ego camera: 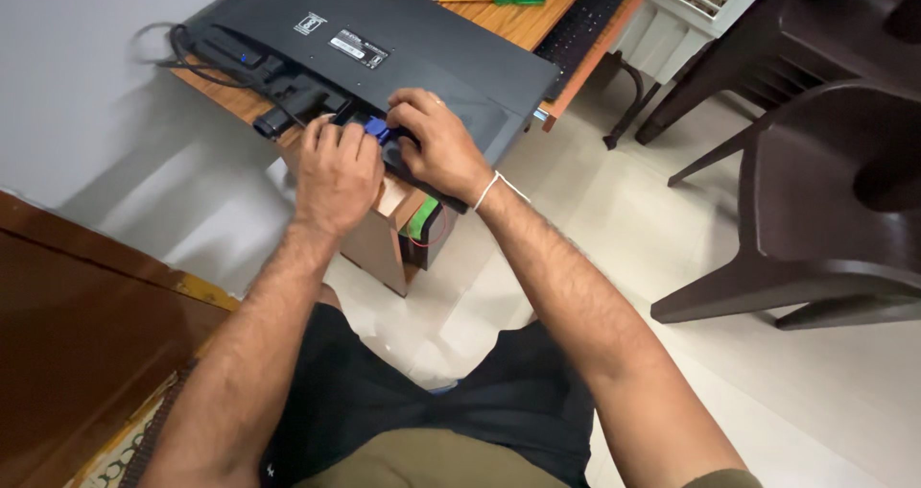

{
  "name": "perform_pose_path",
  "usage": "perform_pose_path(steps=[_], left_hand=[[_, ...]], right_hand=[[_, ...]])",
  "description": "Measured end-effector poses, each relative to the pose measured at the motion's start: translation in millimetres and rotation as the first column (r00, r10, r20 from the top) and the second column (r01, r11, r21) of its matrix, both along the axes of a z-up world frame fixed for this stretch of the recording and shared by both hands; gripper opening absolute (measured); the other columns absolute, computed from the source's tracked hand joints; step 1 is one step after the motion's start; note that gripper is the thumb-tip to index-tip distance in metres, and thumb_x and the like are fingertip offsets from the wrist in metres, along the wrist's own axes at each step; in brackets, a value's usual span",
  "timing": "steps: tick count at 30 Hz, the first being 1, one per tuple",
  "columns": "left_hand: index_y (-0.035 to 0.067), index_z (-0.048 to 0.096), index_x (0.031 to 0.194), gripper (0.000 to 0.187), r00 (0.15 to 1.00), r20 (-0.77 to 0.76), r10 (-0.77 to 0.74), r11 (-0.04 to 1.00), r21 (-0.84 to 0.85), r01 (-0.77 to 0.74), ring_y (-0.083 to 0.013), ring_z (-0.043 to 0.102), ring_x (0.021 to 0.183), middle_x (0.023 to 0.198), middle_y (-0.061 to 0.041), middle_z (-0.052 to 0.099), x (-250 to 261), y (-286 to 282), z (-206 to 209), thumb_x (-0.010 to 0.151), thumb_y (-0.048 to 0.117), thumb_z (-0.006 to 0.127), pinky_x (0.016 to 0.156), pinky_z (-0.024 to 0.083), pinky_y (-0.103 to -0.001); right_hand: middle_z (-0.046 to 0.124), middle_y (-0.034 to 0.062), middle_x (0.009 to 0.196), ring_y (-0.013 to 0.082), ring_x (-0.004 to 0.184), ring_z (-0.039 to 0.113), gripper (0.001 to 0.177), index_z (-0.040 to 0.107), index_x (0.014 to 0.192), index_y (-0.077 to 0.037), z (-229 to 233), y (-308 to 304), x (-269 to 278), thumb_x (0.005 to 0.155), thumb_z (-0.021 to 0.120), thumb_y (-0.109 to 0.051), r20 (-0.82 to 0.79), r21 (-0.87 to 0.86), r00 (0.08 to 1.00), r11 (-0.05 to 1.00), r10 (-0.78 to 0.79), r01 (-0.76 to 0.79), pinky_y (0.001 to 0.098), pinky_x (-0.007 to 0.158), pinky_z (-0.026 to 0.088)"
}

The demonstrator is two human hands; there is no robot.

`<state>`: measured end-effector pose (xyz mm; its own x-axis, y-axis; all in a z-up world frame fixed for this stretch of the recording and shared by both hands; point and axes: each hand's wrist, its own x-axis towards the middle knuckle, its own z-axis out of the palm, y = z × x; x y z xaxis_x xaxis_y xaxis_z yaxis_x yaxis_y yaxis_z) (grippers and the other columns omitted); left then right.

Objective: The person disconnects a VGA cable from a monitor, uses a screwdriver to remove screws from the back, and then carries the monitor across the room.

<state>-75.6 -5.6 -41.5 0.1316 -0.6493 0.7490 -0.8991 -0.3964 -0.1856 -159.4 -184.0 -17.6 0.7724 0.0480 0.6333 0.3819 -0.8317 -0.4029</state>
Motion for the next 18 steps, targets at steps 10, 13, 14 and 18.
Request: perform_pose_path(steps=[10, 13, 14, 18], left_hand=[[0.003, 0.061, 0.092, 0.012, 0.985, -0.092, -0.148, 0.989, 0.015, 0.15, -0.0341, 0.06, 0.095, 0.096, -0.014, 0.058, 14.4, 4.9, 0.1, 0.094, 0.01, 0.071, 0.094, 0.049, -0.046], [0.004, 0.061, 0.09, 0.011, 0.97, -0.115, -0.215, 0.977, -0.016, 0.215, -0.0341, 0.063, 0.098, 0.095, -0.013, 0.059, 16.0, 10.4, 5.2, 0.089, 0.009, 0.071, 0.098, 0.049, -0.046], [0.004, 0.063, 0.093, 0.011, 0.968, -0.114, -0.225, 0.974, -0.047, 0.22, -0.0322, 0.063, 0.097, 0.096, -0.012, 0.059, 15.1, 12.8, 6.8, 0.088, 0.009, 0.071, 0.099, 0.049, -0.046], [0.005, 0.067, 0.102, 0.016, 0.953, -0.153, -0.261, 0.962, -0.129, 0.242, -0.0291, 0.063, 0.098, 0.1, -0.009, 0.061, 15.7, 15.1, 11.8, 0.087, 0.01, 0.069, 0.1, 0.048, -0.045]], right_hand=[[0.061, 0.013, 0.126, 0.0365, 0.119, 0.054, 0.026, 0.072, 0.103, -0.006, 10.1, 7.5, 0.6, 0.077, 0.072, -0.002, -0.033, -0.145, 0.999, 0.989, -0.019, 0.014, 0.047, 0.102, 0.046], [0.062, 0.0131, 0.129, 0.036, 0.12, 0.054, 0.025, 0.074, 0.105, -0.008, 12.7, 10.4, 3.2, 0.08, 0.073, -0.003, -0.025, -0.204, 0.999, 0.979, -0.037, 0.032, 0.0473, 0.099, 0.046], [0.061, 0.0137, 0.13, 0.0365, 0.122, 0.053, 0.026, 0.074, 0.107, -0.008, 12.3, 11.4, 2.4, 0.081, 0.073, -0.002, -0.026, -0.218, 0.999, 0.976, -0.033, 0.027, 0.0469, 0.101, 0.047], [0.061, 0.0142, 0.131, 0.0368, 0.125, 0.054, 0.03, 0.072, 0.111, -0.003, 11.6, 8.4, -0.8, 0.082, 0.071, 0.001, -0.04, -0.206, 0.999, 0.978, -0.018, 0.009, 0.0453, 0.106, 0.049]])
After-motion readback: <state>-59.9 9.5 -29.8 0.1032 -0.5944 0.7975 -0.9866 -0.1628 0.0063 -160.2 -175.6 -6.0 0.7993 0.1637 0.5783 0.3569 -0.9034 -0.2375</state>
